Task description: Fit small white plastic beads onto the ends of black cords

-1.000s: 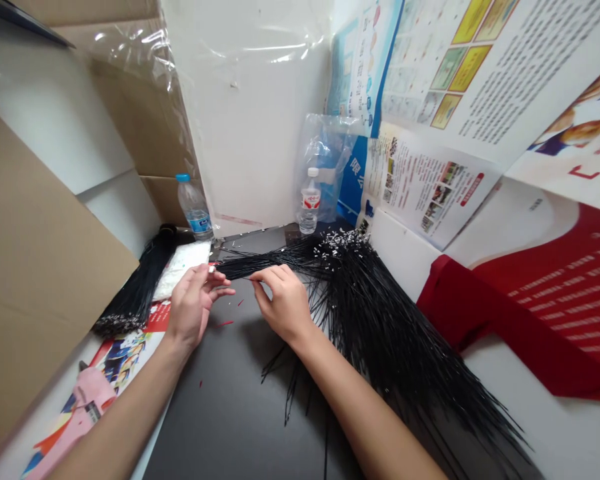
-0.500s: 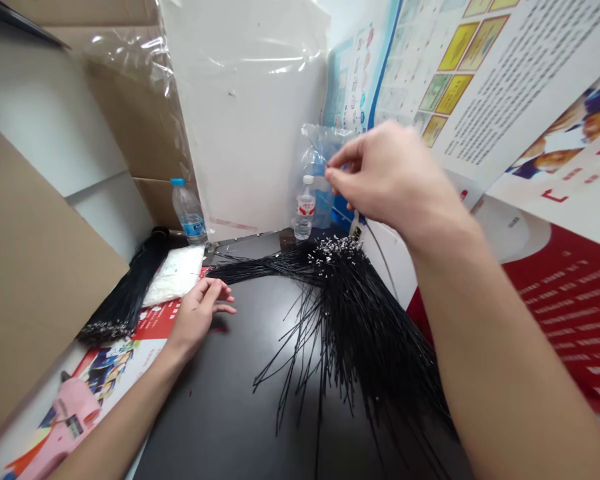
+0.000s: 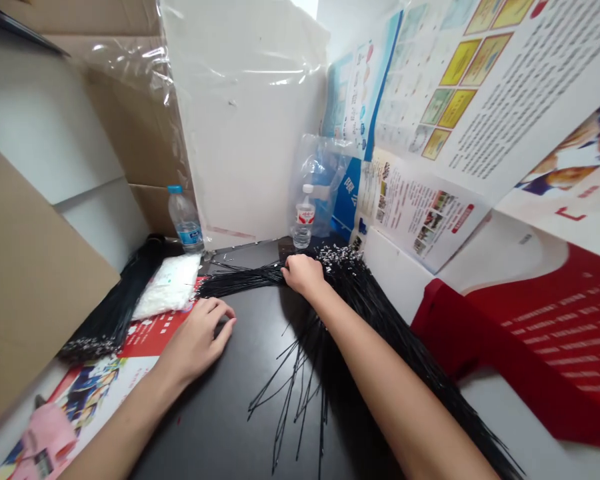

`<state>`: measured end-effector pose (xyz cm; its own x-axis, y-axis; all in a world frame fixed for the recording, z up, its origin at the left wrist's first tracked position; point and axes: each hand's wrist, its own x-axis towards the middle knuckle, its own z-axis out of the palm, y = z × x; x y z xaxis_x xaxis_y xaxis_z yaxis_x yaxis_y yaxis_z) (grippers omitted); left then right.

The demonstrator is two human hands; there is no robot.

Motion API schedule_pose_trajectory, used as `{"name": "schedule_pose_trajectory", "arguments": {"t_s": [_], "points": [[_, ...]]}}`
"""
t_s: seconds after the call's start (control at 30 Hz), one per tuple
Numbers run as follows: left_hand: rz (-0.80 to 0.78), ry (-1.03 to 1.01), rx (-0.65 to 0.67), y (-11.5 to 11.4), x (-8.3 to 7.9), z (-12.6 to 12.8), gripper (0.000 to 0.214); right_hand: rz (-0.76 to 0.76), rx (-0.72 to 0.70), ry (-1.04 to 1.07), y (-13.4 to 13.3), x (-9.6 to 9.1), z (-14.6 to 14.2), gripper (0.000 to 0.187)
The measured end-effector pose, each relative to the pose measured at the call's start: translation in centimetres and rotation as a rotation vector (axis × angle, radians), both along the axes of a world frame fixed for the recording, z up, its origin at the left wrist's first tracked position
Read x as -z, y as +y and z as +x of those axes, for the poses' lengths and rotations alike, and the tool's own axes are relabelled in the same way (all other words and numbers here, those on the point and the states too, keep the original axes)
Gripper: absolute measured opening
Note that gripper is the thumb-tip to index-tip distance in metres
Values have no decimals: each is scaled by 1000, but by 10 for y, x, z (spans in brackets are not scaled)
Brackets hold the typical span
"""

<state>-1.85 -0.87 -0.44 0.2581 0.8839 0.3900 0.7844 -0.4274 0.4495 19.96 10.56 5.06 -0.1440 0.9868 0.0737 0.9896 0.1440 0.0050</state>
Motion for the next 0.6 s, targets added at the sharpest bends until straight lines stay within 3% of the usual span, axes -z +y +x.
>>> {"name": "schedule_pose_trajectory", "arguments": {"t_s": [0.2,0.37,0.47,0.6], "points": [[-17,23,-17,1,-2,1,13,15,5,81,5,18,-9,25],[-38,18,-15,1,-1,2,12,73,-4,220,3,19,-2,23],[-37,21,-18,1,2,2,12,103,-24,324,3,4,1,23],[11,-1,-14,0,1,3,10,139,-155,546,-9,-42,1,22]]}}
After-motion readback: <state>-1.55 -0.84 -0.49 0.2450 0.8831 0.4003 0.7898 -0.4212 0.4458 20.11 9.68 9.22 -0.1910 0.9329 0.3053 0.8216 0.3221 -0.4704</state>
